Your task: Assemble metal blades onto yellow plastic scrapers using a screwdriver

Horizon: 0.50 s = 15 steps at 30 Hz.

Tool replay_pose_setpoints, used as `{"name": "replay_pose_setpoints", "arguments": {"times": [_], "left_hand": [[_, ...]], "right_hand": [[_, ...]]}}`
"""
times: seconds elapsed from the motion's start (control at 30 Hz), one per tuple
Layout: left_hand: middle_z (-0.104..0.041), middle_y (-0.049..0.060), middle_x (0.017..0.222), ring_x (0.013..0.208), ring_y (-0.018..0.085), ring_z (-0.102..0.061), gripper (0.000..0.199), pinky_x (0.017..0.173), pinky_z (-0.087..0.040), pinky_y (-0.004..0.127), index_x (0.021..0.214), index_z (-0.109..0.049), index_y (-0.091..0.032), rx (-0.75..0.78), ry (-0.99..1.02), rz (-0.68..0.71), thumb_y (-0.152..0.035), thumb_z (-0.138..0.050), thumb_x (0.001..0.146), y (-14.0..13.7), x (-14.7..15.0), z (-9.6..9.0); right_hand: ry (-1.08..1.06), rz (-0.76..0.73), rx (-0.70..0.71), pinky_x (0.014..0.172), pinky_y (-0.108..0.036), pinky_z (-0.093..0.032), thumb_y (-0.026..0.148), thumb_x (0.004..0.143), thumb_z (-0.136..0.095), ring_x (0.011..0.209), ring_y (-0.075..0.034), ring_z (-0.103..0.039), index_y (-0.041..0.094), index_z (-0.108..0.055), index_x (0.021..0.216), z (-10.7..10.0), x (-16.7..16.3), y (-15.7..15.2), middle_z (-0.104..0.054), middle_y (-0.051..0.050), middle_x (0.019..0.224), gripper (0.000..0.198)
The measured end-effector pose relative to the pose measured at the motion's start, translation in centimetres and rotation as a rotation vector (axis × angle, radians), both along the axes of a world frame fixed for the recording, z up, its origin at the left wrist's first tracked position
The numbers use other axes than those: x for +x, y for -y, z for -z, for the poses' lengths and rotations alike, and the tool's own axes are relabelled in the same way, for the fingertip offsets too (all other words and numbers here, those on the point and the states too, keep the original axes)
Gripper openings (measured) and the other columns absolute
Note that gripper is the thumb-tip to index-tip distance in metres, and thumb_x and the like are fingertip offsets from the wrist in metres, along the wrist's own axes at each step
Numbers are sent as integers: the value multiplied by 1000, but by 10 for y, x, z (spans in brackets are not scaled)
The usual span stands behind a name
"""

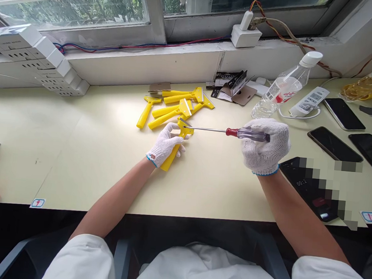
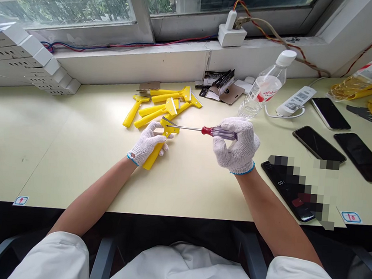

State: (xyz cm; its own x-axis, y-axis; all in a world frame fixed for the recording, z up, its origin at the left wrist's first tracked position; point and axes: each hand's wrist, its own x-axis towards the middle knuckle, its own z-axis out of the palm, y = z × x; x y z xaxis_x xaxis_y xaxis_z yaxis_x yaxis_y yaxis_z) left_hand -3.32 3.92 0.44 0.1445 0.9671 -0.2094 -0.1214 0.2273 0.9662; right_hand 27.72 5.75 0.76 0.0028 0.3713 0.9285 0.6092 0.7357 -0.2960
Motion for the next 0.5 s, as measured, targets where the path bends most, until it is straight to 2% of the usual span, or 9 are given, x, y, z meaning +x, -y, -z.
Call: {"name": "replay_pose_setpoints", "arguments": {"times": [0.13, 0.23, 0.37, 0.5], "left_hand": [[-85, 8, 116, 58, 18, -75, 57, 48, -57, 27, 120, -48, -26, -9, 15, -4, -30, -85, 77, -1, 0, 0], [-85, 9, 116, 58, 18, -75, 57, 47, -57, 28, 120, -48, -26, -8, 16, -7, -29, -85, 76, -2, 0, 1], [-85, 9, 116, 57, 18, -74, 56, 47, -57, 28, 120, -48, -25, 2, 15, 2, -30, -84, 77, -2, -1, 2], [-84, 10, 118, 59, 17, -74, 54, 47, -57, 29, 120, -50, -25, 9, 9, 4, -30, -84, 78, -2, -1, 2]], "right_hand": [[38, 142, -24, 64, -34, -55, 61, 100, -65, 67, -18, -65, 22, -64, 99, -1, 4, 1, -68, -5, 83, 39], [42, 186, -52, 63, -32, -52, 61, 102, -62, 66, -16, -62, 21, -63, 96, -1, 4, 1, -66, -5, 81, 40], [37, 130, 39, 68, -34, -57, 46, 98, -64, 72, -19, -68, 23, -65, 111, 1, 1, 0, -70, -6, 92, 27], [-3, -7, 55, 76, -39, -64, 35, 91, -64, 84, -23, -75, 26, -62, 118, -1, -3, -1, -72, -5, 98, 29]]}}
